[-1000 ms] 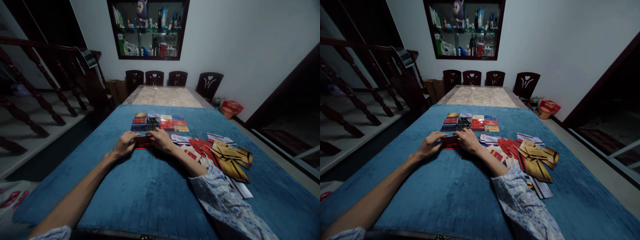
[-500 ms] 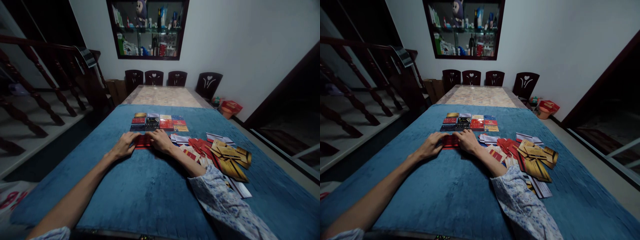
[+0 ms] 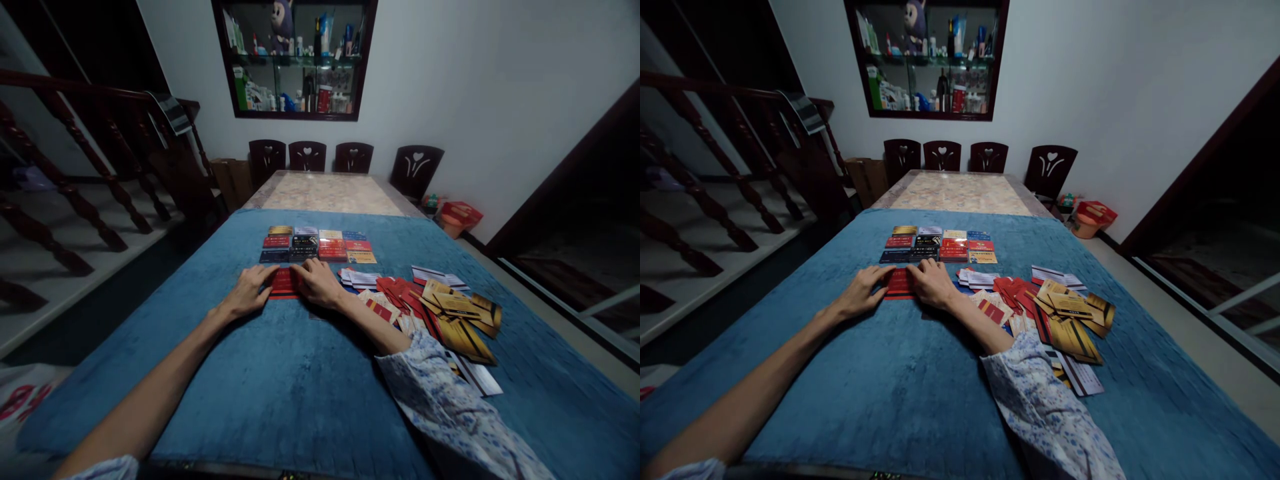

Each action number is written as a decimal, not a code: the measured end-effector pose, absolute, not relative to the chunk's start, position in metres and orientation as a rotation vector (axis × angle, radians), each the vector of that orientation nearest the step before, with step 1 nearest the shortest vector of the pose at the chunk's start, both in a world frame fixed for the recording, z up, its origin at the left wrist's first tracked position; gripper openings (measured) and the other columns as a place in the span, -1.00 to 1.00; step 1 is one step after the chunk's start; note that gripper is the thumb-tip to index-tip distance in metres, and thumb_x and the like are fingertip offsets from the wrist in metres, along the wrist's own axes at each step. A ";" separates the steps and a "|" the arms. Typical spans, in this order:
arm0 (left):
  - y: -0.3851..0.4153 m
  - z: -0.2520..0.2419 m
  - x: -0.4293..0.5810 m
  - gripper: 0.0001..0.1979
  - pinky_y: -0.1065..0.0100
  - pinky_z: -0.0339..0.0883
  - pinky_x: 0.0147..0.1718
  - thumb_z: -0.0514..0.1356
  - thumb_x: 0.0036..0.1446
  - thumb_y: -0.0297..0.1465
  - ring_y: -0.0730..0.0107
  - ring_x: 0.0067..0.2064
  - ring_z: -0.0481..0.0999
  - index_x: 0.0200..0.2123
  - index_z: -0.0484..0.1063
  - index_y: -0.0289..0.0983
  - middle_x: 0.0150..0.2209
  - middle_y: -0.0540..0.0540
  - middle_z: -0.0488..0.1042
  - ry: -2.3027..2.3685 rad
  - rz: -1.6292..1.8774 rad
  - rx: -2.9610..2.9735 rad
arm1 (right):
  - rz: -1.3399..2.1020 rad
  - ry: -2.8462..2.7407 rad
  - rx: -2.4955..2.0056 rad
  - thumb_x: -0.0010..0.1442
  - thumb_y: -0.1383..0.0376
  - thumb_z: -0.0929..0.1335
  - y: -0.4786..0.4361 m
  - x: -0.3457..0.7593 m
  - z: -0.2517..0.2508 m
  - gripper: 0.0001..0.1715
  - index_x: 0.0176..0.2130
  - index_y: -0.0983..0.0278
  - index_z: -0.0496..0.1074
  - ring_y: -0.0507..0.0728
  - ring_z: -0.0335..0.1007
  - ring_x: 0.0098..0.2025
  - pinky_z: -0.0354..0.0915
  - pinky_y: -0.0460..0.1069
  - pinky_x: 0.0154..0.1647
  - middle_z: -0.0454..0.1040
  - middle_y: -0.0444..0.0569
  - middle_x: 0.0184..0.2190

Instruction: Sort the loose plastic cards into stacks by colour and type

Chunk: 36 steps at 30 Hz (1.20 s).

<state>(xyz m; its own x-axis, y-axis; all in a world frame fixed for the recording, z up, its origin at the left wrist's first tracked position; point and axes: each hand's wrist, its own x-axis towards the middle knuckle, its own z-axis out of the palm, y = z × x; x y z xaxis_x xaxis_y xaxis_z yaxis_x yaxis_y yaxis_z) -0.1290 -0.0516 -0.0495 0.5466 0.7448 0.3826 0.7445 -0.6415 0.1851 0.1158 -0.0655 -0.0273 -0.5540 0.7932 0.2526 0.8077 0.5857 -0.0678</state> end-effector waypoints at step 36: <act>-0.035 -0.030 -0.103 -0.45 -0.05 0.22 0.05 0.18 0.20 -0.29 0.02 0.02 0.37 0.25 0.33 -0.23 0.00 -0.24 0.40 1.257 0.642 2.807 | -0.168 -2.610 -1.495 0.31 0.24 0.33 -0.059 0.137 0.010 -0.45 0.26 0.23 0.35 0.38 0.21 0.18 0.27 0.21 0.01 0.36 0.26 0.15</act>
